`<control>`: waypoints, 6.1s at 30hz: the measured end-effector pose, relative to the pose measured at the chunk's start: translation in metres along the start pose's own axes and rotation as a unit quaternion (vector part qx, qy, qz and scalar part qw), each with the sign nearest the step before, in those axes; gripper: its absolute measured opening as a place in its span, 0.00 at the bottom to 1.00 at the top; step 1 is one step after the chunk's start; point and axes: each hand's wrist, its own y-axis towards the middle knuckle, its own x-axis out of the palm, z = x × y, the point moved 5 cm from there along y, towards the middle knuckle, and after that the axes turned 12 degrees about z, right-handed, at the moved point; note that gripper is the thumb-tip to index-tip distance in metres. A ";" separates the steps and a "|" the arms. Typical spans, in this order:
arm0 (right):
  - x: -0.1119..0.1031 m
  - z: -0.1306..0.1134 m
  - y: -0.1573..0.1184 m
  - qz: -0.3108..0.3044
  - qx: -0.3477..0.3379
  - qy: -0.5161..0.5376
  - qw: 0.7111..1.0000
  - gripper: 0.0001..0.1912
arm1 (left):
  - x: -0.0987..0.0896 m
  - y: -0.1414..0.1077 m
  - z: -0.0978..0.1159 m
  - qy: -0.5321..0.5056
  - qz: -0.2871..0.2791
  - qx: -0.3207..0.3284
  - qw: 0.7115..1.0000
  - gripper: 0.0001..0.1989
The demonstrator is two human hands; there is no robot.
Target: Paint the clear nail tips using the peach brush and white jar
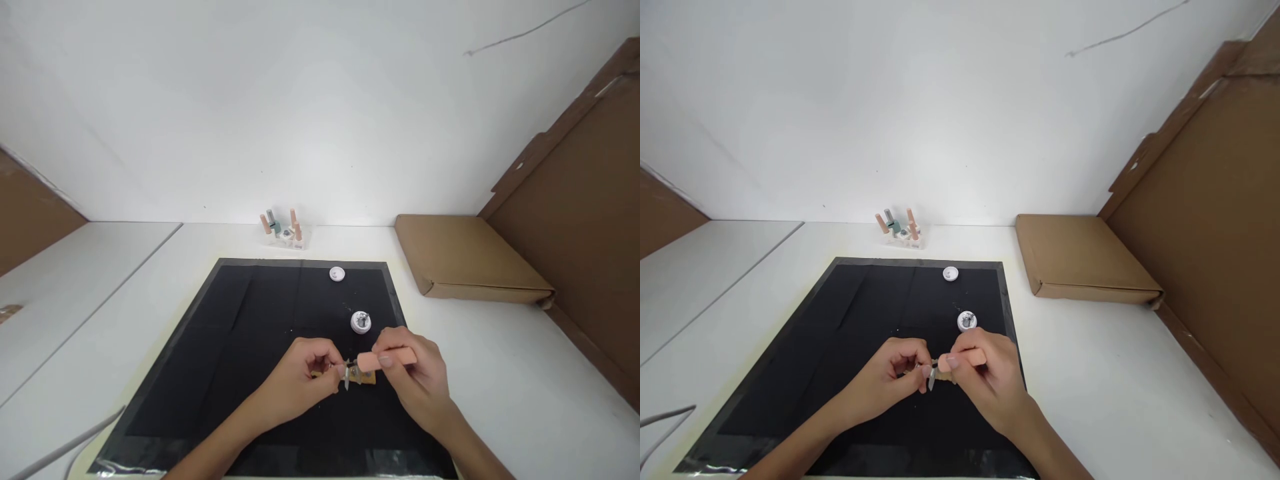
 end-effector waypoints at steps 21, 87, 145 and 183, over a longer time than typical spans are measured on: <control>0.001 -0.003 0.003 -0.003 -0.028 -0.023 0.999 0.14 | 0.001 0.001 0.004 0.020 0.020 0.027 0.999 0.07; -0.004 0.063 0.008 -0.091 0.220 -0.236 0.942 0.14 | -0.015 0.007 -0.010 -0.215 0.074 -0.104 0.968 0.18; 0.000 0.018 0.005 -0.026 0.136 0.088 0.986 0.03 | -0.011 0.008 -0.009 -0.209 0.067 -0.063 0.974 0.14; -0.004 0.005 0.014 -0.045 0.012 0.064 0.997 0.08 | -0.013 0.006 0.000 -0.174 0.054 0.034 0.983 0.11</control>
